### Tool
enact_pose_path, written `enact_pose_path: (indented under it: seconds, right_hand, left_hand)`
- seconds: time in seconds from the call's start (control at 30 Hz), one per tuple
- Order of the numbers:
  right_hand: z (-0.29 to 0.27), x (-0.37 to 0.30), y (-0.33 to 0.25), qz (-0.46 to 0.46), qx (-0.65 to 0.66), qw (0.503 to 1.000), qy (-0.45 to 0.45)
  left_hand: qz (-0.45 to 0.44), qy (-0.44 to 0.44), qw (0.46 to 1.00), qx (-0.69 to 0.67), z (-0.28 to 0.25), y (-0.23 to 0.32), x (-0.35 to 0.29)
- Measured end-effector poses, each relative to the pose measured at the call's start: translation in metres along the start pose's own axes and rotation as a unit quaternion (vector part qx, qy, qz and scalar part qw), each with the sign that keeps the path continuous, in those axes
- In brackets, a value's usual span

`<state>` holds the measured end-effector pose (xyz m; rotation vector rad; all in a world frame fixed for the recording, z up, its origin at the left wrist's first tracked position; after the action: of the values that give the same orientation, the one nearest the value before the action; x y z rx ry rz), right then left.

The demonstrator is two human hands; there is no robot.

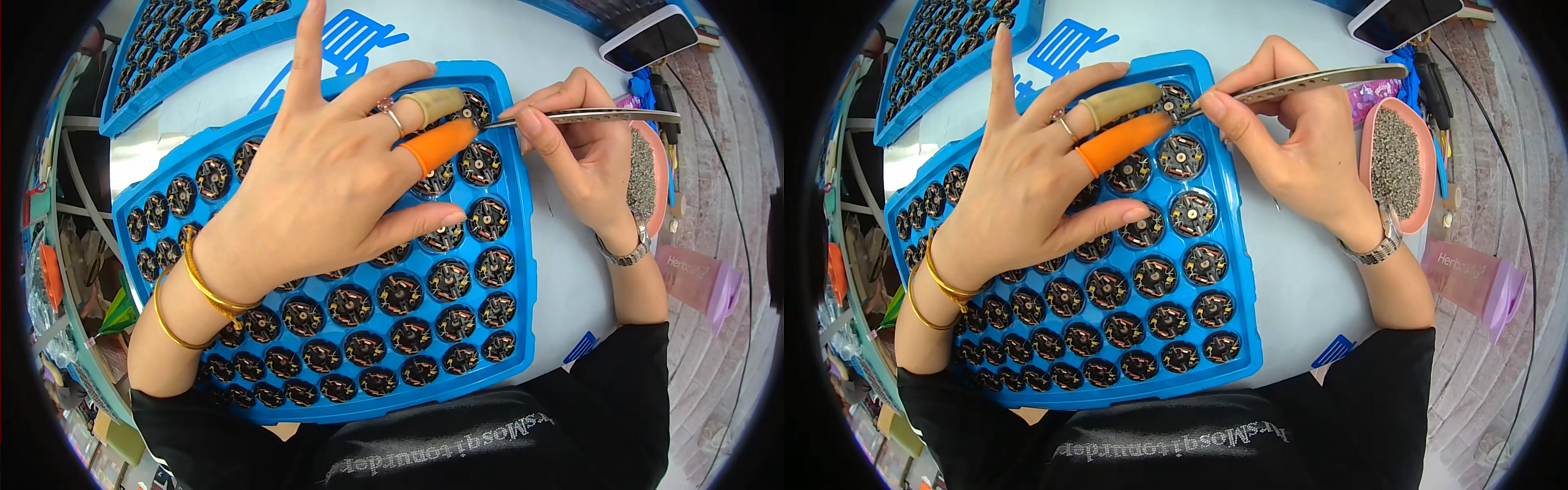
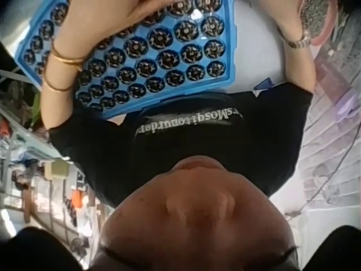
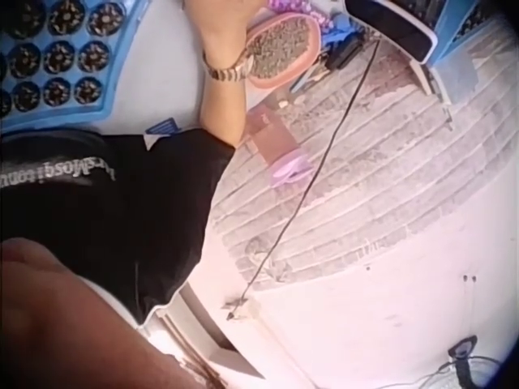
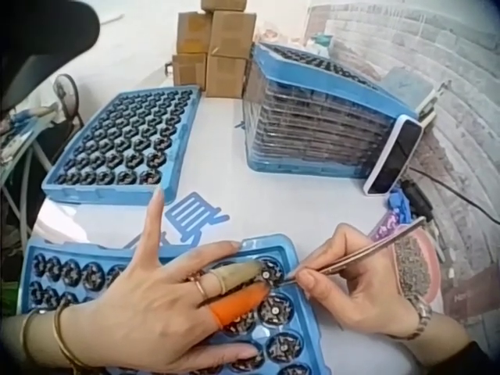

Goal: The person assembles small electronic components by picking them from a storage box with tweezers and placing them into a blue grid tray.

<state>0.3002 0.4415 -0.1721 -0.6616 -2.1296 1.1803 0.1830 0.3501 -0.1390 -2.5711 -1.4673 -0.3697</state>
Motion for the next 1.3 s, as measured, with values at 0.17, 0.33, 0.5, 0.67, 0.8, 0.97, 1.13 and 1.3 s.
enact_pose_path:
  seconds: [0.17, 0.33, 0.5, 0.67, 0.8, 0.97, 1.13, 1.3]
  right_hand:
    - [-0.002, 0.001, -0.001, 0.003, 0.027, 0.999, 0.028]
    - [-0.011, 0.002, -0.003, -0.005, 0.018, 0.996, 0.082]
    - [-0.002, 0.003, -0.004, -0.018, -0.07, 0.997, 0.033]
    - [-0.01, 0.003, 0.002, -0.014, -0.023, 0.996, 0.084]
    - [-0.011, 0.003, 0.0, -0.028, -0.011, 0.995, 0.091]
    - [-0.007, 0.004, 0.004, -0.016, -0.008, 0.996, 0.086]
    - [-0.001, 0.006, 0.008, 0.014, 0.005, 0.999, 0.044]
    - [0.0, 0.01, 0.024, 0.075, 0.107, 0.991, 0.027]
  left_hand:
    - [-0.017, -0.006, 0.999, -0.033, 0.001, -0.003, 0.0]
    - [-0.018, -0.003, 0.999, -0.039, 0.0, -0.003, 0.0]
    - [-0.015, -0.001, 0.999, -0.049, 0.0, -0.002, 0.0]
    - [-0.008, -0.001, 0.998, -0.059, 0.004, -0.002, 0.0]
    - [-0.007, -0.002, 0.998, -0.063, 0.003, -0.001, -0.001]
    - [-0.007, -0.001, 0.998, -0.065, 0.003, -0.002, -0.003]
    - [0.001, -0.02, 0.998, -0.053, 0.008, -0.003, -0.005]
    - [0.005, -0.01, 0.999, -0.05, 0.006, 0.0, -0.003]
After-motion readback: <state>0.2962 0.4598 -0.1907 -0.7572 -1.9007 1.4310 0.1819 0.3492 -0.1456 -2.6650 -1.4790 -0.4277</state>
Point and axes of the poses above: each hand's wrist, its own x-axis towards the middle knuckle, its own z-axis out of the palm, y = z × x, the point moved 8 cm from there along x, towards the middle knuckle, and after that the axes turned 5 degrees about y, right-handed, at the moved point
